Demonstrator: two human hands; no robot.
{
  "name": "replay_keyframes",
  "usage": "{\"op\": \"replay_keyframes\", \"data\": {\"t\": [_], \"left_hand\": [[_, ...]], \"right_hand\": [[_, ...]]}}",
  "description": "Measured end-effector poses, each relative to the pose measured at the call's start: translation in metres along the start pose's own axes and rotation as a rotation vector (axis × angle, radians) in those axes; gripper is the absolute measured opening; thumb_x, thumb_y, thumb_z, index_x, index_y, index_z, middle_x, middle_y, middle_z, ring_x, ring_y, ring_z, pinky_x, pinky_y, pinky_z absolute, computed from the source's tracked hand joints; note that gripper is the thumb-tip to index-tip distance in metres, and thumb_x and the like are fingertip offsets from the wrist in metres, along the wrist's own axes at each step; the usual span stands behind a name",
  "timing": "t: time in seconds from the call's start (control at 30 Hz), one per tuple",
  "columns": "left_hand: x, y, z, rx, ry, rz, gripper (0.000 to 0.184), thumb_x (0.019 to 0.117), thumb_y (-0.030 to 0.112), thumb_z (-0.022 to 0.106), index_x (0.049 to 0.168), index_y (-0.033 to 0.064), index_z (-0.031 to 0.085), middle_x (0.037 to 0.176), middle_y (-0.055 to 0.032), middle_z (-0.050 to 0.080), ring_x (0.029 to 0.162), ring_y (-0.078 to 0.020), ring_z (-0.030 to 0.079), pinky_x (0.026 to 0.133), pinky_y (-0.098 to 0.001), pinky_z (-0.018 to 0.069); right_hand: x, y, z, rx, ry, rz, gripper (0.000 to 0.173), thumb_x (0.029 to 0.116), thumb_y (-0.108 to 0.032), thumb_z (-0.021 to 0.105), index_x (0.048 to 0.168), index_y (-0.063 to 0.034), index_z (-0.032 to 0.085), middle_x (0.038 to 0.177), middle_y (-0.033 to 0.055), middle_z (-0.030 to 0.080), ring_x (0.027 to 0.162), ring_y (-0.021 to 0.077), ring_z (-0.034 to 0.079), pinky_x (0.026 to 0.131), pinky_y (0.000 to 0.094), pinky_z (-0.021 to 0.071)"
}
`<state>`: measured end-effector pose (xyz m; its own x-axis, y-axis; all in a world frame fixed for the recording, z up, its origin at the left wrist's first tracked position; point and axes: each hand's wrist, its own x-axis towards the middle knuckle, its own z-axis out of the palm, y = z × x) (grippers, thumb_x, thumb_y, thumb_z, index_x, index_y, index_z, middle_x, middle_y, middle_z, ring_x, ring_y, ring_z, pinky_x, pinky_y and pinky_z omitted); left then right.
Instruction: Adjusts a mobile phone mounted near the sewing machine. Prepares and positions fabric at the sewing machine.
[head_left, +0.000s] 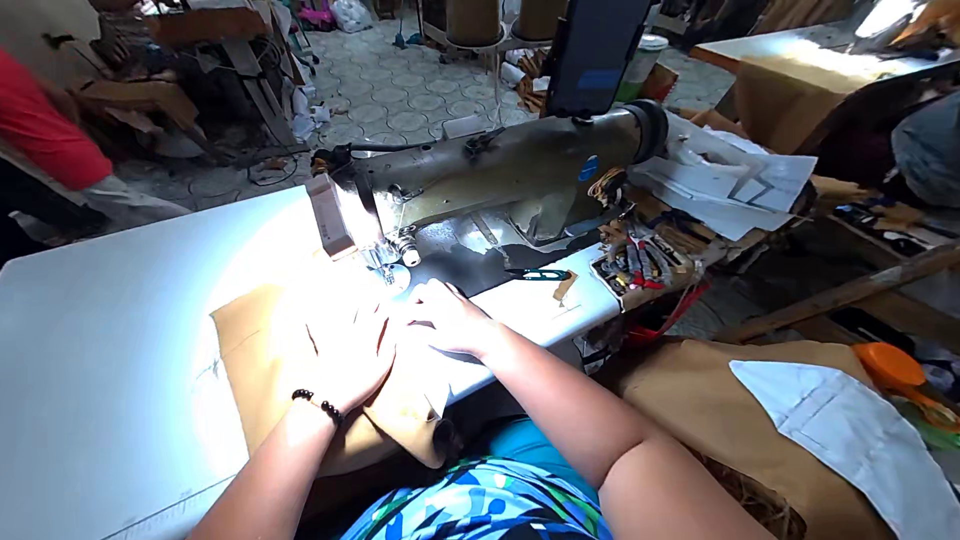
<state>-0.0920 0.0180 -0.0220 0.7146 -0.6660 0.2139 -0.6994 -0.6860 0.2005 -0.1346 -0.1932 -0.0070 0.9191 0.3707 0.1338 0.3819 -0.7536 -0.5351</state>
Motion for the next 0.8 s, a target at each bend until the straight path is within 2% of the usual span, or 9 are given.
{"op": "replay_keyframes", "data": {"t": [0.13, 0.2, 0.27, 0.4, 0.5, 0.53, 0.6, 0.67, 0.8], "left_hand": [[0.004, -0.004, -0.002, 0.028, -0.058, 0.02, 0.055, 0.1055, 0.045, 0.031, 0.14, 0.0159, 0.062, 0.149, -0.0065, 0.056, 0.14, -0.0294, 0.05, 0.113, -0.0564, 0.0382], [0.008, -0.006, -0.005, 0.04, -0.074, 0.03, 0.055, 0.1059, 0.046, 0.03, 0.14, 0.0176, 0.062, 0.151, -0.0059, 0.055, 0.143, -0.0292, 0.047, 0.114, -0.0589, 0.0355], [0.01, -0.009, -0.007, 0.059, -0.054, 0.064, 0.051, 0.1041, 0.043, 0.034, 0.134, 0.017, 0.066, 0.145, -0.0063, 0.058, 0.139, -0.0291, 0.049, 0.111, -0.059, 0.038], [0.008, -0.017, -0.005, 0.023, -0.036, 0.087, 0.056, 0.1034, 0.043, 0.032, 0.146, 0.0158, 0.058, 0.156, -0.0074, 0.049, 0.148, -0.0325, 0.038, 0.117, -0.0673, 0.0238], [0.012, -0.018, -0.008, 0.019, -0.042, 0.101, 0.057, 0.1039, 0.043, 0.032, 0.15, 0.0162, 0.053, 0.159, -0.0071, 0.046, 0.15, -0.0338, 0.036, 0.114, -0.0737, 0.0202], [0.015, -0.019, -0.01, 0.024, -0.056, 0.109, 0.056, 0.1036, 0.044, 0.033, 0.148, 0.0177, 0.055, 0.157, -0.0068, 0.048, 0.148, -0.0333, 0.038, 0.112, -0.0745, 0.0218], [0.019, -0.022, -0.012, 0.009, -0.082, 0.116, 0.054, 0.1033, 0.043, 0.035, 0.146, 0.0179, 0.056, 0.156, -0.0079, 0.049, 0.147, -0.0332, 0.04, 0.112, -0.0742, 0.0227], [0.024, -0.02, -0.016, 0.012, -0.131, 0.087, 0.055, 0.1046, 0.045, 0.033, 0.148, 0.0206, 0.054, 0.159, -0.0052, 0.046, 0.15, -0.0299, 0.038, 0.115, -0.0703, 0.0239], [0.027, -0.026, -0.011, 0.012, -0.065, 0.123, 0.054, 0.1041, 0.044, 0.034, 0.146, 0.0191, 0.057, 0.16, -0.0054, 0.045, 0.15, -0.0283, 0.038, 0.115, -0.0651, 0.0276]], "right_hand": [[0.0, 0.002, 0.004, 0.022, 0.039, 0.014, 0.03, 0.1039, -0.025, 0.054, 0.113, -0.0095, 0.077, 0.118, 0.0113, 0.067, 0.119, 0.0279, 0.057, 0.106, 0.0477, 0.0429], [0.001, 0.005, 0.003, -0.001, 0.06, -0.006, 0.025, 0.1015, -0.021, 0.057, 0.108, -0.0079, 0.078, 0.115, 0.0115, 0.066, 0.116, 0.0284, 0.058, 0.104, 0.0473, 0.0452], [0.002, 0.007, 0.005, -0.013, 0.092, -0.031, 0.021, 0.0984, -0.021, 0.062, 0.106, -0.0112, 0.078, 0.114, 0.0093, 0.066, 0.114, 0.0272, 0.059, 0.102, 0.0474, 0.0478], [0.003, 0.011, 0.011, 0.004, 0.186, -0.11, 0.02, 0.0932, -0.011, 0.063, 0.104, -0.0078, 0.08, 0.108, 0.0136, 0.068, 0.106, 0.0314, 0.062, 0.093, 0.0501, 0.0512], [0.004, 0.015, 0.011, -0.004, 0.218, -0.124, 0.023, 0.0911, -0.004, 0.061, 0.104, -0.0065, 0.08, 0.105, 0.0145, 0.068, 0.102, 0.0318, 0.061, 0.091, 0.0455, 0.0509], [0.004, 0.015, 0.01, -0.005, 0.219, -0.123, 0.024, 0.0911, -0.002, 0.06, 0.104, -0.0059, 0.079, 0.104, 0.0146, 0.067, 0.101, 0.0317, 0.061, 0.09, 0.044, 0.0507], [0.005, 0.013, 0.01, -0.003, 0.227, -0.111, 0.022, 0.0919, -0.001, 0.059, 0.102, -0.0046, 0.079, 0.103, 0.0145, 0.067, 0.101, 0.0312, 0.061, 0.091, 0.042, 0.0502], [0.005, 0.013, 0.01, -0.005, 0.241, -0.095, 0.021, 0.0925, -0.002, 0.059, 0.1, -0.0036, 0.078, 0.103, 0.0145, 0.067, 0.102, 0.0311, 0.061, 0.092, 0.0418, 0.0502], [0.005, 0.012, 0.009, -0.024, 0.244, -0.077, 0.023, 0.0943, -0.003, 0.058, 0.104, -0.0054, 0.079, 0.103, 0.0133, 0.066, 0.101, 0.0295, 0.06, 0.091, 0.0402, 0.0494]]}}
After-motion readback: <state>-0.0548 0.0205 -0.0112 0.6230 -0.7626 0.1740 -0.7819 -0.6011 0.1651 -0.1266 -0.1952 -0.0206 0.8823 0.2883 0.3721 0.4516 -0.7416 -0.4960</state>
